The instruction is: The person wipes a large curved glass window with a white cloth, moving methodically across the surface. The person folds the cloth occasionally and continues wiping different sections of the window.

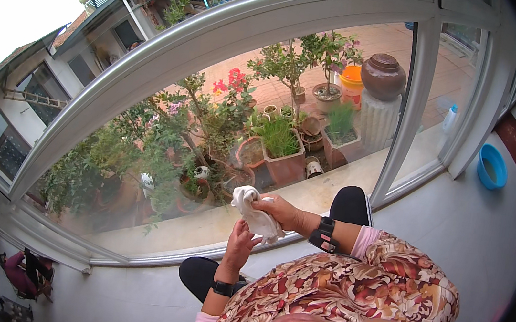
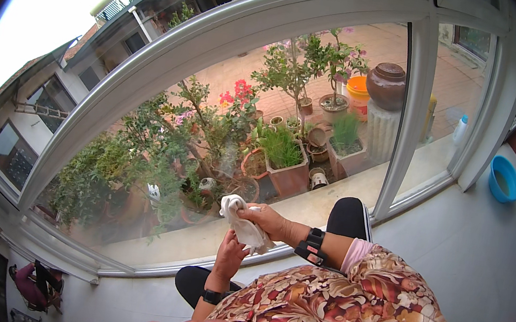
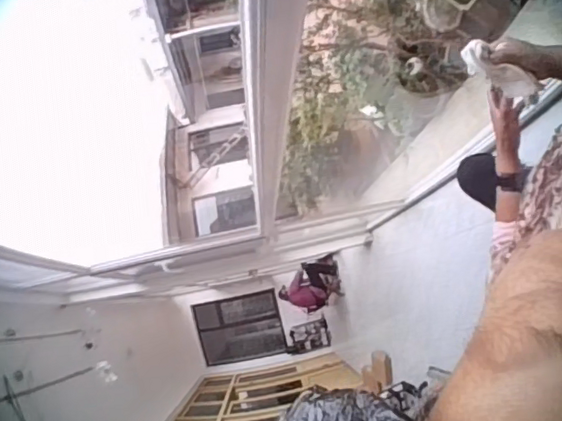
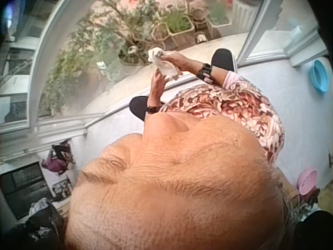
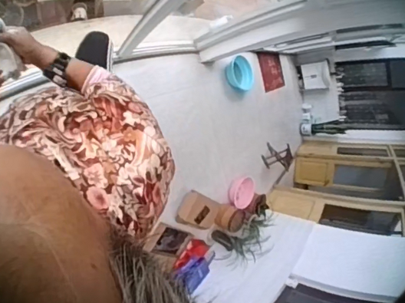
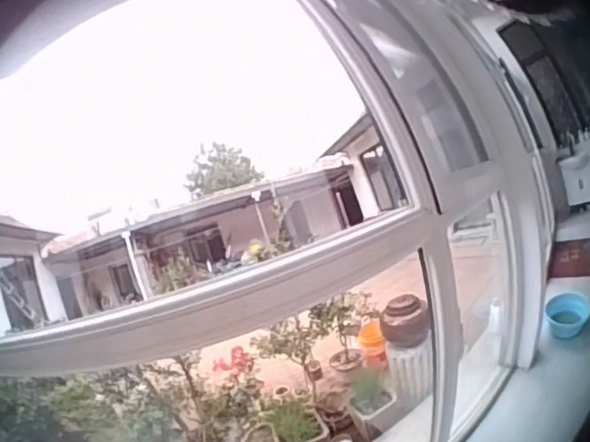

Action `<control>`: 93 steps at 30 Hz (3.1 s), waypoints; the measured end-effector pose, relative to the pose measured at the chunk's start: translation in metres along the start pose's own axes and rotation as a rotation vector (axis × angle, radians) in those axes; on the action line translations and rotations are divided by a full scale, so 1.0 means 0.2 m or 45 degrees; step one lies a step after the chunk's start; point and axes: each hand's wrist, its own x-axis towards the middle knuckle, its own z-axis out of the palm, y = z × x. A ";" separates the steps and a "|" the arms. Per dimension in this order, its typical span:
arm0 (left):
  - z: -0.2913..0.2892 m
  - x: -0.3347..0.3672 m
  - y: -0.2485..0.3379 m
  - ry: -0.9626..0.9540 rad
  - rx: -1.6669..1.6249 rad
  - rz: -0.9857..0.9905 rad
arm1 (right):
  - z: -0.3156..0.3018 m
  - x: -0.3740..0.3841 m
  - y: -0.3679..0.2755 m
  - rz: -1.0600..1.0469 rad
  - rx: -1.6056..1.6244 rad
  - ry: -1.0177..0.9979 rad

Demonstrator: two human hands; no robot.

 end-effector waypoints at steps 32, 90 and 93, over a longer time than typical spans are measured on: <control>0.31 0.32 1.68 1.086 1.499 2.086 | -0.83 0.11 0.70 0.654 -1.137 0.221; 0.97 0.65 1.09 0.466 2.542 2.320 | -0.69 0.07 0.71 0.790 -1.134 0.235; 0.87 0.60 1.13 0.541 2.575 2.278 | -0.72 0.05 0.69 0.773 -1.166 0.233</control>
